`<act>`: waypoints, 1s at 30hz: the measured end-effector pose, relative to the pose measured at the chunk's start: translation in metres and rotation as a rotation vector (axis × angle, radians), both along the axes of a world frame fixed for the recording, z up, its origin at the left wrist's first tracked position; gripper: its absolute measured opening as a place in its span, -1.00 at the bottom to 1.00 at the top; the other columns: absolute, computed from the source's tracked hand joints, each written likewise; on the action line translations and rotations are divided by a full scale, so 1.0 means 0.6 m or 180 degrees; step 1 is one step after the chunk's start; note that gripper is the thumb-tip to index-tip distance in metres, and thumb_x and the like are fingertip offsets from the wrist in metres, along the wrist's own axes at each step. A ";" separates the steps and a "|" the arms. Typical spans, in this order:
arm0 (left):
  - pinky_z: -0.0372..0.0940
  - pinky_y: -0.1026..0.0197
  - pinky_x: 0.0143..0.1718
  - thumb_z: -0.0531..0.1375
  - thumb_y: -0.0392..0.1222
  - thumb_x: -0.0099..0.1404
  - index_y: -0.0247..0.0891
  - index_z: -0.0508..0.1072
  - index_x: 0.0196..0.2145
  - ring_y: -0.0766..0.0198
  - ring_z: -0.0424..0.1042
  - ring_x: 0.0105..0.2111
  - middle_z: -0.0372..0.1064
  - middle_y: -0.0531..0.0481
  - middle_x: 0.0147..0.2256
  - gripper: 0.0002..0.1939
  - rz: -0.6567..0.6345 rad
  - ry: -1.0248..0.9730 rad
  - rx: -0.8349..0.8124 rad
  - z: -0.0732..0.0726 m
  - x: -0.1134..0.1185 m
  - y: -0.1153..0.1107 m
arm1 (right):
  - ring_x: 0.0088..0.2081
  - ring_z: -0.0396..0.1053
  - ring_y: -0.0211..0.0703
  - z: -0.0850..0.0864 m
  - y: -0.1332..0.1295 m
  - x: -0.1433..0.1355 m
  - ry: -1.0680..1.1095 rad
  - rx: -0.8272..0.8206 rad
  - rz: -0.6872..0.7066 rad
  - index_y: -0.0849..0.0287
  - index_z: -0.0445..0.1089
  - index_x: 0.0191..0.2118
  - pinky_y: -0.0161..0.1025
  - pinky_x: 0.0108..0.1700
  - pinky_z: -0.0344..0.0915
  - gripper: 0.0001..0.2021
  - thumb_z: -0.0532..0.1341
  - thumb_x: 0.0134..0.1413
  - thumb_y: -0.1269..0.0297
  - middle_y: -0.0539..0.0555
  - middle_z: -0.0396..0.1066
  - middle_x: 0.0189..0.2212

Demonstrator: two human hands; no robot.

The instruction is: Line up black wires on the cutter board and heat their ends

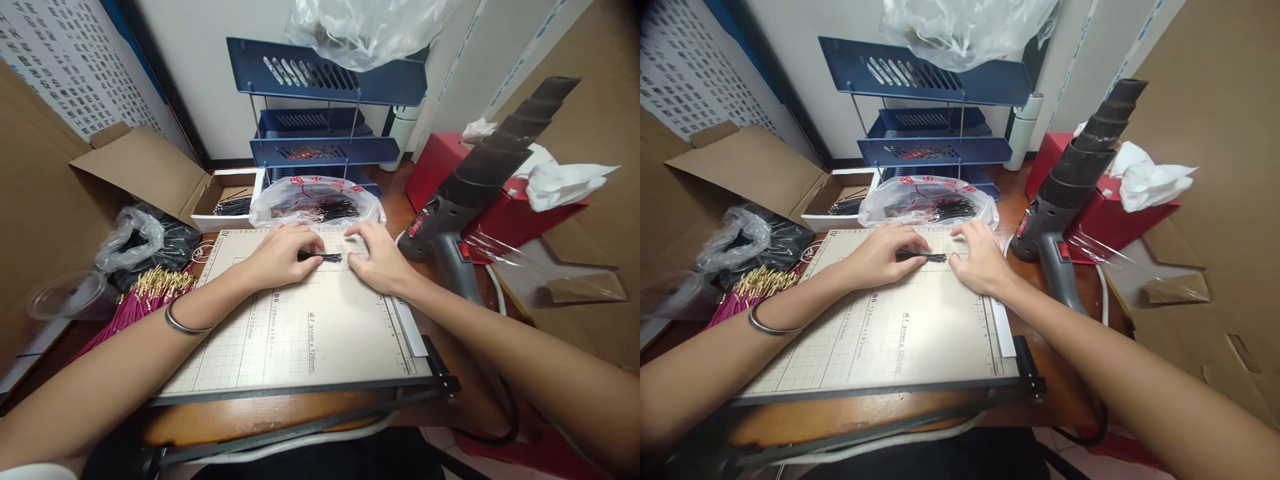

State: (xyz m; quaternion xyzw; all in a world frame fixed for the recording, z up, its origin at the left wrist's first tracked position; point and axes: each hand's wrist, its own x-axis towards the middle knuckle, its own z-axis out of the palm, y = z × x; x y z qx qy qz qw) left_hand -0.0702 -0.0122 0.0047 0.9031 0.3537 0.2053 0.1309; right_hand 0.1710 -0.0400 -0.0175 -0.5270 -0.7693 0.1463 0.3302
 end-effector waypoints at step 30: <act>0.23 0.13 -0.15 0.29 -0.12 0.34 -0.25 0.57 -0.27 0.20 0.42 -0.26 0.54 -0.02 -0.30 -0.85 0.0069 -0.0469 -0.0224 0.000 -0.002 0.010 | 0.14 0.37 0.14 0.000 -0.001 0.007 0.0069 0.0077 0.0232 0.07 0.33 -0.10 0.18 0.28 0.25 -0.75 0.24 0.05 0.30 0.18 0.45 0.01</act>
